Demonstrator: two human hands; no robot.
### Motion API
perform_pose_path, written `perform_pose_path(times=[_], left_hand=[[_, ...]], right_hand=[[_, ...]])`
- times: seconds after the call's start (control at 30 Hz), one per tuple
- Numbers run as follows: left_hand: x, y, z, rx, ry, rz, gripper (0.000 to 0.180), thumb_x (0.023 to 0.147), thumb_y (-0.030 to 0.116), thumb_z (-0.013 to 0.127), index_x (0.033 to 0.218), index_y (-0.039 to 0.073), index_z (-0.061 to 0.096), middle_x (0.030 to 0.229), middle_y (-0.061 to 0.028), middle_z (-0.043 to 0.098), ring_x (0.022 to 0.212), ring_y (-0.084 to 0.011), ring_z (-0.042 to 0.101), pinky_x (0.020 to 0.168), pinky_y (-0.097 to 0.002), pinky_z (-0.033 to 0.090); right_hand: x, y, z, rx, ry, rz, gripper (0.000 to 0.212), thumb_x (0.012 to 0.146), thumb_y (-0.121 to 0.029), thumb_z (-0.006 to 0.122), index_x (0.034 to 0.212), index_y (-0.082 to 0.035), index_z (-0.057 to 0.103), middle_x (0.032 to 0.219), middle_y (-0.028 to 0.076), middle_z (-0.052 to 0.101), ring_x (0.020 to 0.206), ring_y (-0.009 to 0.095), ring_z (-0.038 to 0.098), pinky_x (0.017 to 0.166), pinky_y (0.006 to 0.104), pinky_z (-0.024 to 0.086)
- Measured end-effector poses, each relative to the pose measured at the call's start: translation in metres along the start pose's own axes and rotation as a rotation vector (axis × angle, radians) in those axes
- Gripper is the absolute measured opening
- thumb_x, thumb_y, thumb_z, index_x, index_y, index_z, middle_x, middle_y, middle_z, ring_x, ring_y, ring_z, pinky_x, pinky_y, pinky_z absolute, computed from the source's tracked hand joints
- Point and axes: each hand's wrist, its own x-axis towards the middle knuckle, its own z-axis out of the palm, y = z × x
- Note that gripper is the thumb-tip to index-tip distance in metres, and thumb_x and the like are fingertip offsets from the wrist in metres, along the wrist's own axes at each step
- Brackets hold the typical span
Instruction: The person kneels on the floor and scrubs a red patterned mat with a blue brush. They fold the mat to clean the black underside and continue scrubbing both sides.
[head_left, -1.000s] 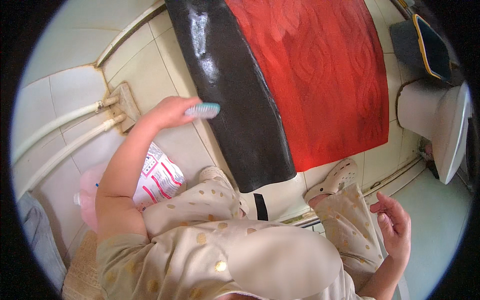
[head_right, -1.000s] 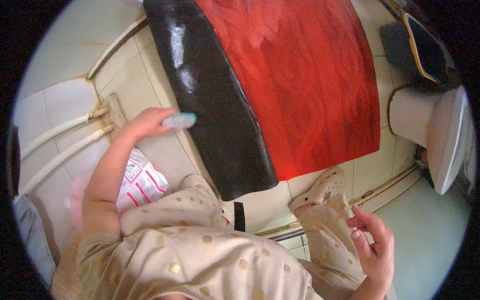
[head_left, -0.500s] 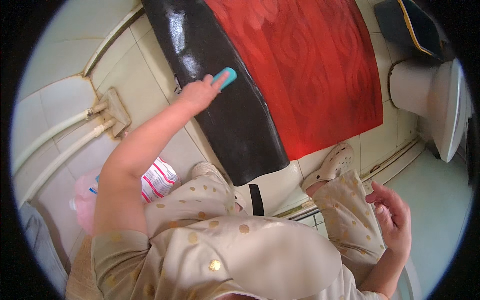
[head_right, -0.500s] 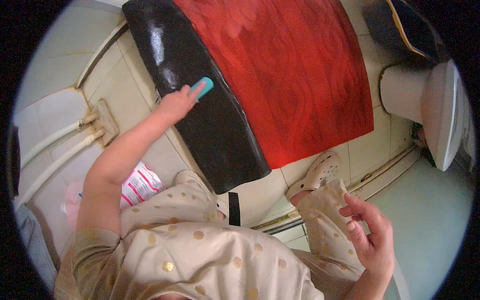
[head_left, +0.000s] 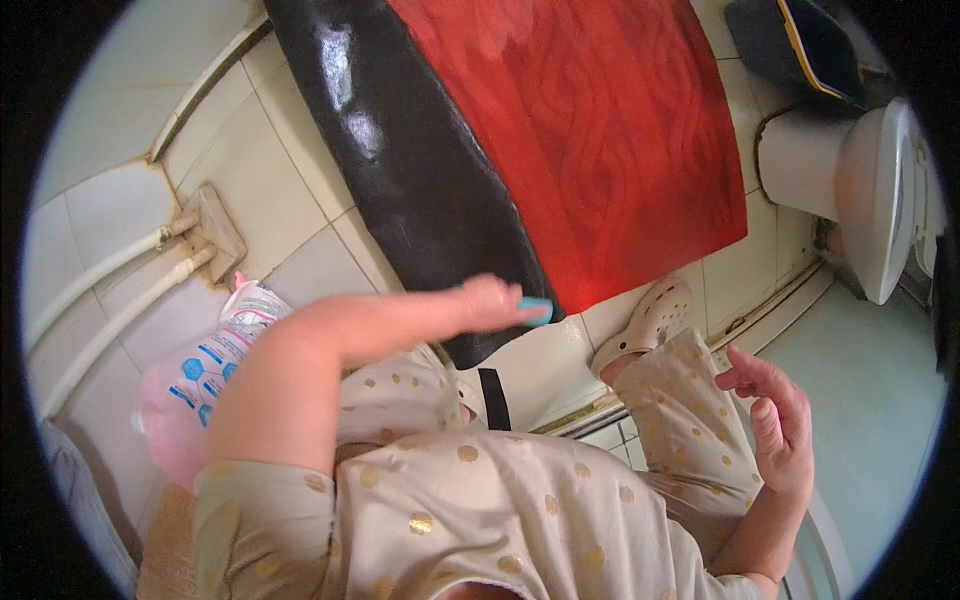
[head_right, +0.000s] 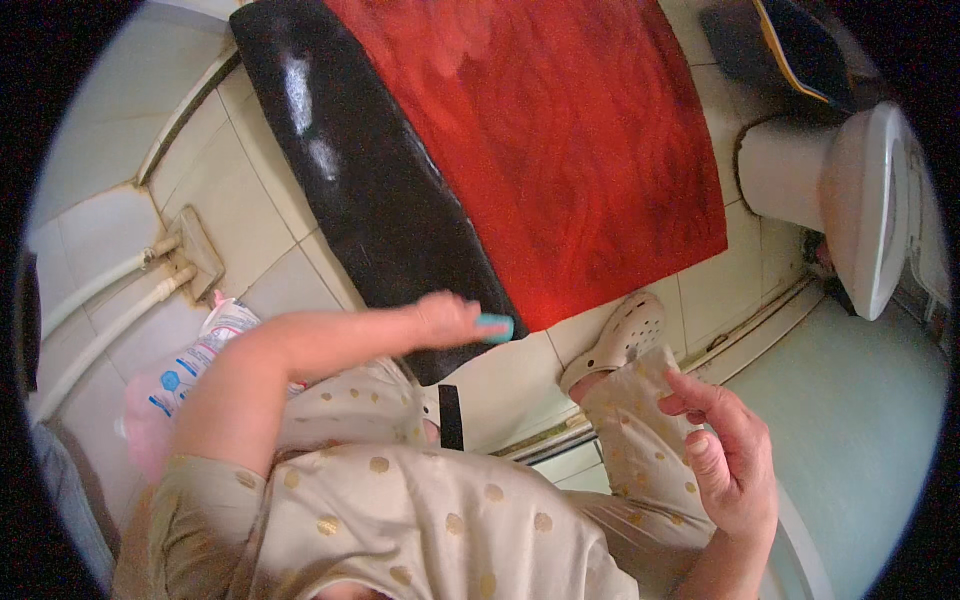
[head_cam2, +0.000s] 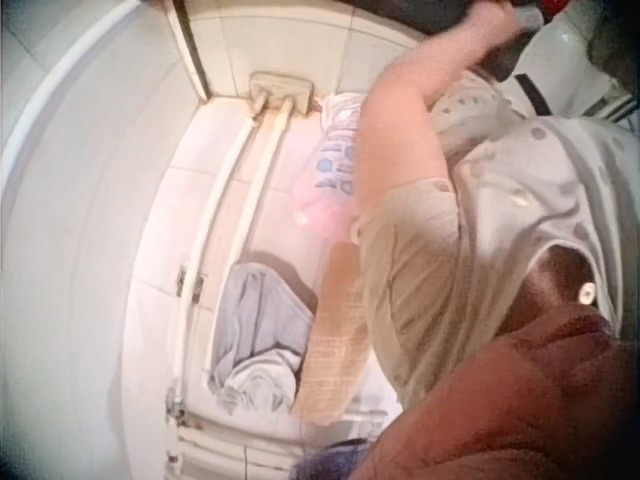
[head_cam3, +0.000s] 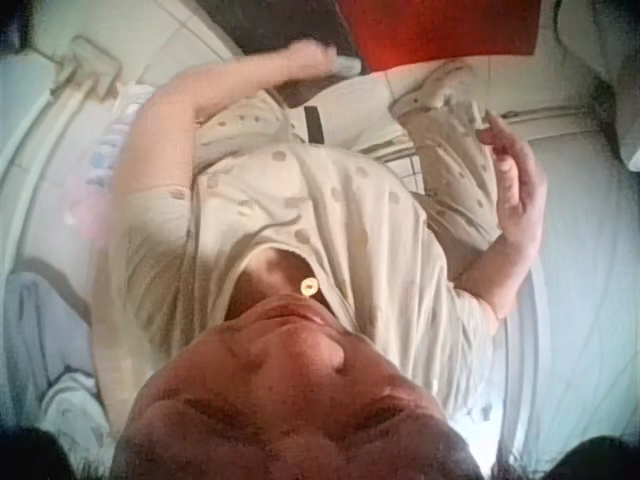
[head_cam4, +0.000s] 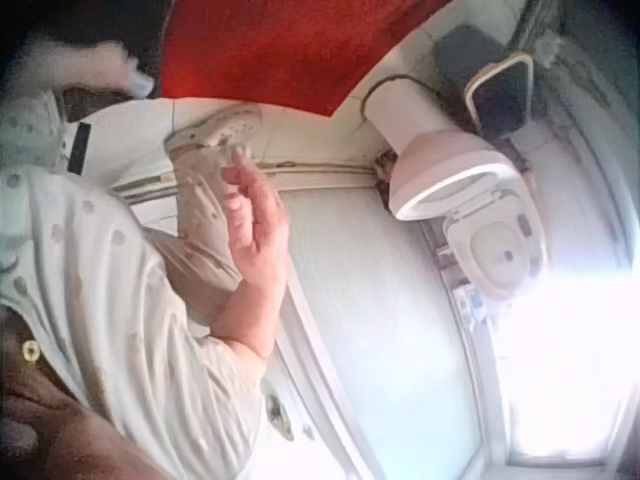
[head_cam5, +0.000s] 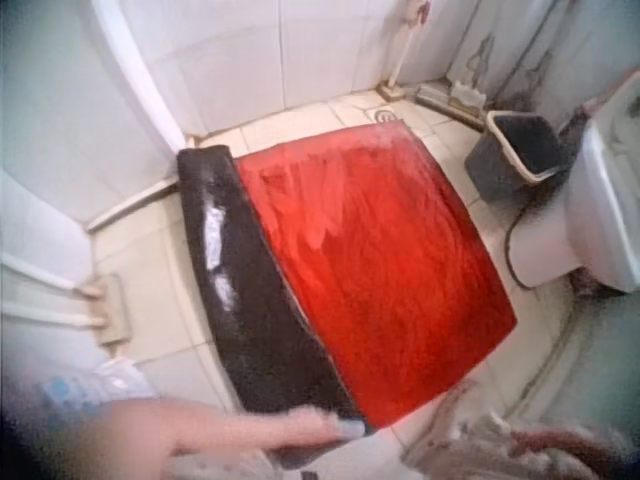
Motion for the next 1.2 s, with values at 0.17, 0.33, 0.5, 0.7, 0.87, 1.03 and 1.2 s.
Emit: perform_pose_path(times=[0.17, 0.33, 0.5, 0.7, 0.87, 1.03, 1.2], left_hand=[[0.020, -0.103, -0.096, 0.098, 0.035, -0.341, 0.062, 0.087, 0.038, 0.059, 0.141, 0.025, 0.032, 0.077, -0.0150, 0.058, 0.056, -0.0292, 0.063, 0.046, -0.0401, 0.052], [0.012, -0.028, -0.062, -0.117, -0.127, -0.151, 0.073, 0.083, 0.048, 0.060, 0.145, 0.030, 0.025, 0.078, -0.0167, 0.058, 0.059, -0.0313, 0.064, 0.047, -0.0417, 0.051], [-0.067, 0.005, 0.012, -0.137, -0.171, 0.148, 0.054, 0.089, 0.041, 0.055, 0.139, 0.039, 0.034, 0.065, -0.0135, 0.053, 0.052, -0.0282, 0.060, 0.043, -0.0401, 0.049], [-0.094, -0.098, -0.085, 0.046, -0.237, -0.201, 0.050, 0.089, 0.043, 0.053, 0.136, 0.037, 0.037, 0.073, -0.0141, 0.057, 0.058, -0.0299, 0.062, 0.048, -0.0419, 0.050], [-0.074, -0.052, -0.043, -0.249, -0.424, -0.063, 0.045, 0.088, 0.042, 0.055, 0.131, 0.036, 0.042, 0.073, -0.0134, 0.060, 0.065, -0.0303, 0.065, 0.049, -0.0417, 0.050], [-0.034, 0.024, -0.005, -0.190, -0.553, 0.259, 0.029, 0.088, 0.037, 0.054, 0.113, 0.023, 0.055, 0.071, -0.0126, 0.065, 0.067, -0.0318, 0.066, 0.053, -0.0459, 0.050], [-0.058, -0.054, -0.084, -0.148, -0.678, 0.249, 0.030, 0.083, 0.040, 0.061, 0.110, 0.029, 0.056, 0.071, -0.0088, 0.065, 0.069, -0.0314, 0.066, 0.054, -0.0450, 0.049]], right_hand=[[-0.003, 0.010, 0.007, 0.024, -0.011, 0.043, 0.062, 0.092, -0.051, 0.051, 0.118, 0.005, 0.058, 0.095, 0.014, 0.067, 0.089, 0.020, 0.061, 0.079, 0.0305, 0.045], [0.001, -0.001, 0.008, -0.005, -0.008, -0.028, 0.066, 0.092, -0.054, 0.047, 0.118, 0.005, 0.058, 0.094, 0.014, 0.066, 0.088, 0.021, 0.061, 0.079, 0.0312, 0.045], [0.005, -0.012, 0.008, -0.065, -0.010, -0.063, 0.071, 0.091, -0.059, 0.044, 0.117, 0.005, 0.059, 0.094, 0.014, 0.066, 0.088, 0.023, 0.061, 0.079, 0.0317, 0.045], [0.002, 0.000, 0.012, -0.012, -0.007, -0.004, 0.070, 0.091, -0.058, 0.043, 0.118, 0.005, 0.059, 0.093, 0.014, 0.066, 0.088, 0.022, 0.061, 0.079, 0.0314, 0.044], [0.002, -0.011, 0.010, -0.045, -0.001, -0.014, 0.070, 0.092, -0.058, 0.043, 0.117, 0.005, 0.059, 0.093, 0.015, 0.066, 0.087, 0.021, 0.061, 0.079, 0.0318, 0.044], [0.005, -0.020, 0.012, -0.126, -0.019, -0.023, 0.068, 0.092, -0.056, 0.043, 0.117, 0.005, 0.059, 0.092, 0.015, 0.066, 0.086, 0.021, 0.061, 0.079, 0.0316, 0.044], [-0.004, -0.004, 0.014, -0.028, 0.032, 0.003, 0.065, 0.093, -0.053, 0.044, 0.118, 0.005, 0.059, 0.091, 0.015, 0.067, 0.085, 0.021, 0.061, 0.079, 0.0312, 0.043]])
